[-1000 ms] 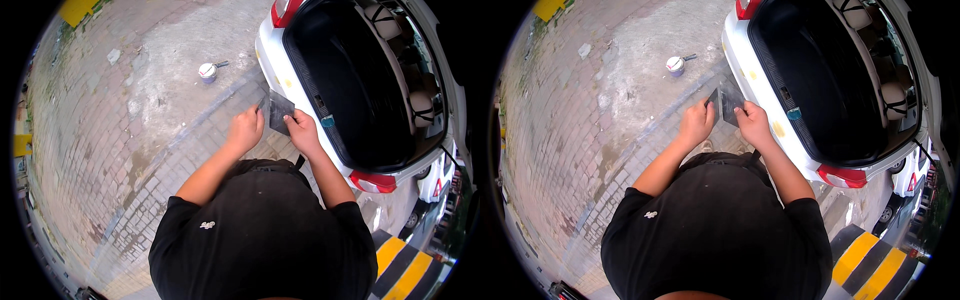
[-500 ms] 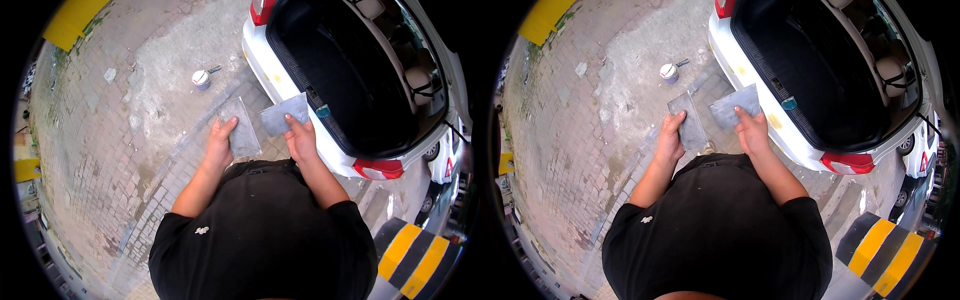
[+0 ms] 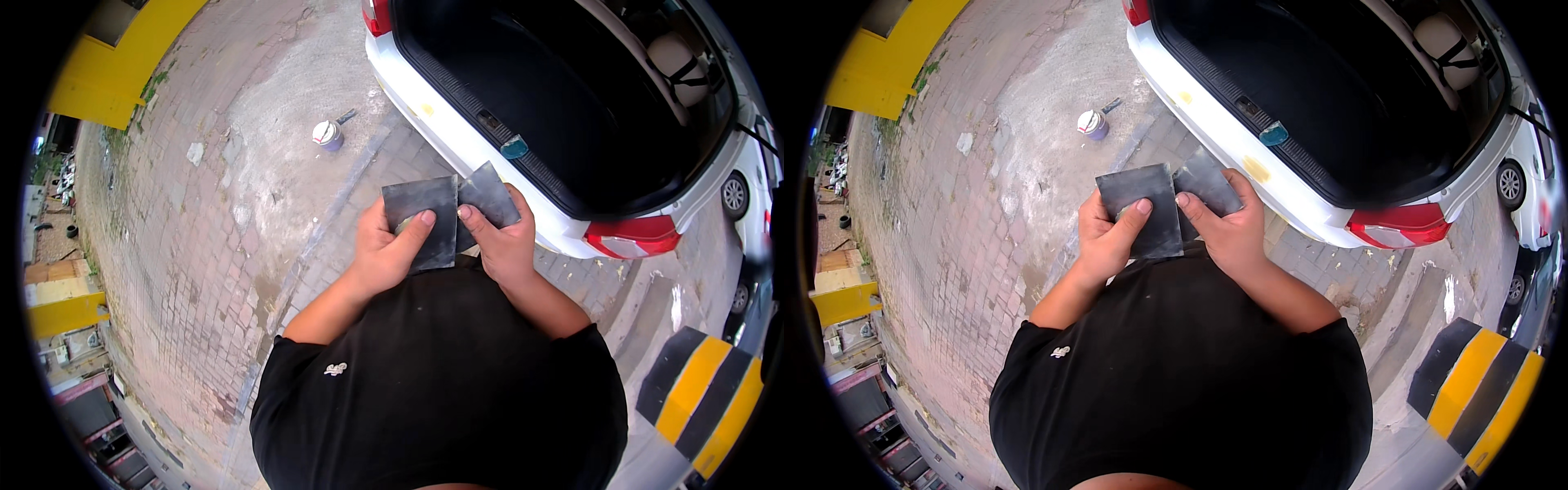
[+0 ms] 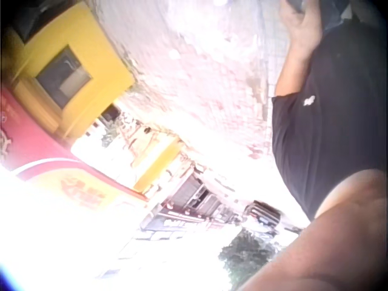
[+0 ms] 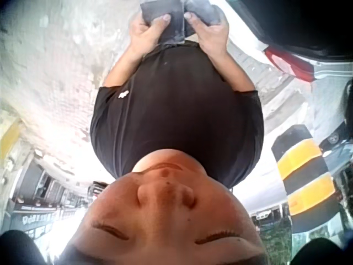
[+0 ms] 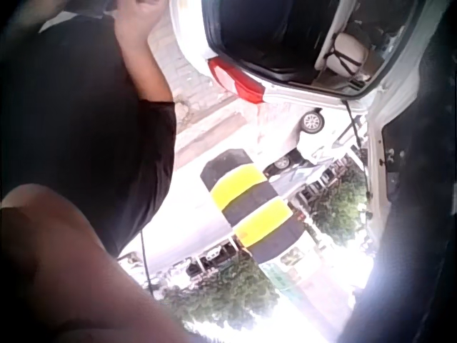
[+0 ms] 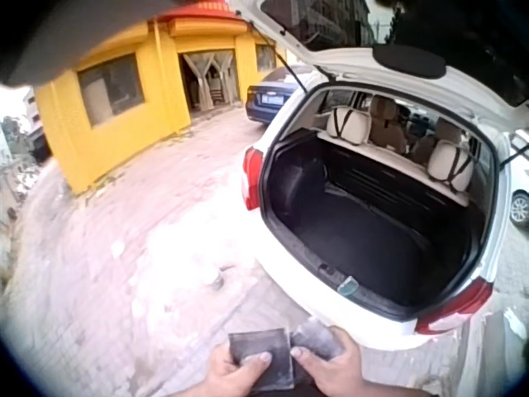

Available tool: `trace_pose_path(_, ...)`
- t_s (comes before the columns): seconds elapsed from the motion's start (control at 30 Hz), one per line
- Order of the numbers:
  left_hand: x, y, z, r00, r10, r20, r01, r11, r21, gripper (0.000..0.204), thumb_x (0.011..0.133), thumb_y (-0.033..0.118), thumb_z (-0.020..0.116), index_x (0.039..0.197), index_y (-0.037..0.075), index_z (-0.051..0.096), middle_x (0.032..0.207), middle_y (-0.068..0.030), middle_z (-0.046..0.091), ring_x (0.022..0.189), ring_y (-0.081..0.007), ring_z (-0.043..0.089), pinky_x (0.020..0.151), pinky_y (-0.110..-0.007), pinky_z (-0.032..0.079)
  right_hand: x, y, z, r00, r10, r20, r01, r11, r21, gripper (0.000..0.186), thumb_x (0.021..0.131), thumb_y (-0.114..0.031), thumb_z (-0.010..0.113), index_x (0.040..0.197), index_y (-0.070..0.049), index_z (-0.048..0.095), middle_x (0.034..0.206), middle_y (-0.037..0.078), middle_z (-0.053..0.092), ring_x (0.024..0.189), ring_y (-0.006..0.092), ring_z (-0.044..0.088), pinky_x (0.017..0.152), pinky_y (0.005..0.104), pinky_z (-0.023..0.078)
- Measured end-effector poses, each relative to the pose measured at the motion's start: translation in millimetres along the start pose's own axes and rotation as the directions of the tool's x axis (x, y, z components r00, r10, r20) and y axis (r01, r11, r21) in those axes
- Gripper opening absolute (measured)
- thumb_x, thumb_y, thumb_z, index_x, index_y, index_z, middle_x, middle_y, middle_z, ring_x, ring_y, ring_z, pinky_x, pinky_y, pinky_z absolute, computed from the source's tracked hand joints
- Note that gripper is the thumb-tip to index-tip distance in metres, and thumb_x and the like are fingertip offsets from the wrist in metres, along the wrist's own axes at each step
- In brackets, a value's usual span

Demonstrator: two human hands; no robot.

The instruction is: The person applies a yellowish body filler to the rear bumper of a white car using a putty knife. They spread the filler over a specific area, then scrape excess material from the tool onto a metal mixing board. The person then cleans the putty knife and board with a cloth.

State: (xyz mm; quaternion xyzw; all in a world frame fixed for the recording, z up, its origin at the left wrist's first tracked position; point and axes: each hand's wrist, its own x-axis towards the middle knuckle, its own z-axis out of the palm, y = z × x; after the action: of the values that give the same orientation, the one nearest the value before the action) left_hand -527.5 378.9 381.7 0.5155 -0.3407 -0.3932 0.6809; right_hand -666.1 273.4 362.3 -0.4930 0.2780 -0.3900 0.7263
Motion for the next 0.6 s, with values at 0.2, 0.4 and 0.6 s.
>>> trace_pose_path(0.2, -1.1, -6.5, 60.4, 0.996, -0.040, 0.084, 0.040, 0.999, 0.006, 0.022, 0.095, 0.006, 0.062, 0.115, -0.002, 0.058, 0.105, -0.0058, 0.067, 0.094, -0.0098, 0.061, 0.082, -0.026, 0.049, -17.6, -24.2, -60.0, 0.999, -0.004, -0.032, 0.007, 0.995, 0.102, 0.037, 0.085, -0.008, 0.076, 0.114, 0.006, 0.057, 0.101, 0.007, 0.068, 0.090, 0.0099, 0.063, 0.082, 0.0240, 0.052)
trace_pose_path(0.4, -3.6, -14.3, 104.0, 0.989, -0.076, 0.128, 0.074, 0.997, 0.021, 0.022, 0.095, 0.006, 0.062, 0.114, -0.002, 0.058, 0.104, -0.0054, 0.068, 0.093, -0.0094, 0.061, 0.081, -0.026, 0.050, -31.5, -43.2, -102.4, 0.998, 0.047, -0.050, -0.042, 0.994, 0.100, 0.037, 0.085, -0.007, 0.076, 0.114, 0.006, 0.057, 0.101, 0.007, 0.067, 0.090, 0.0091, 0.063, 0.081, 0.0233, 0.051)
trace_pose_path(0.6, -4.9, -15.9, 133.7, 0.985, -0.077, 0.154, 0.069, 0.996, 0.056, 0.022, 0.095, 0.007, 0.062, 0.114, -0.002, 0.059, 0.104, -0.0056, 0.068, 0.092, -0.0094, 0.062, 0.080, -0.026, 0.050, -38.8, -51.9, -130.4, 0.998, 0.037, -0.048, -0.030, 0.990, 0.138, 0.036, 0.085, -0.006, 0.076, 0.113, 0.006, 0.056, 0.100, 0.006, 0.067, 0.089, 0.0086, 0.063, 0.079, 0.0225, 0.051)
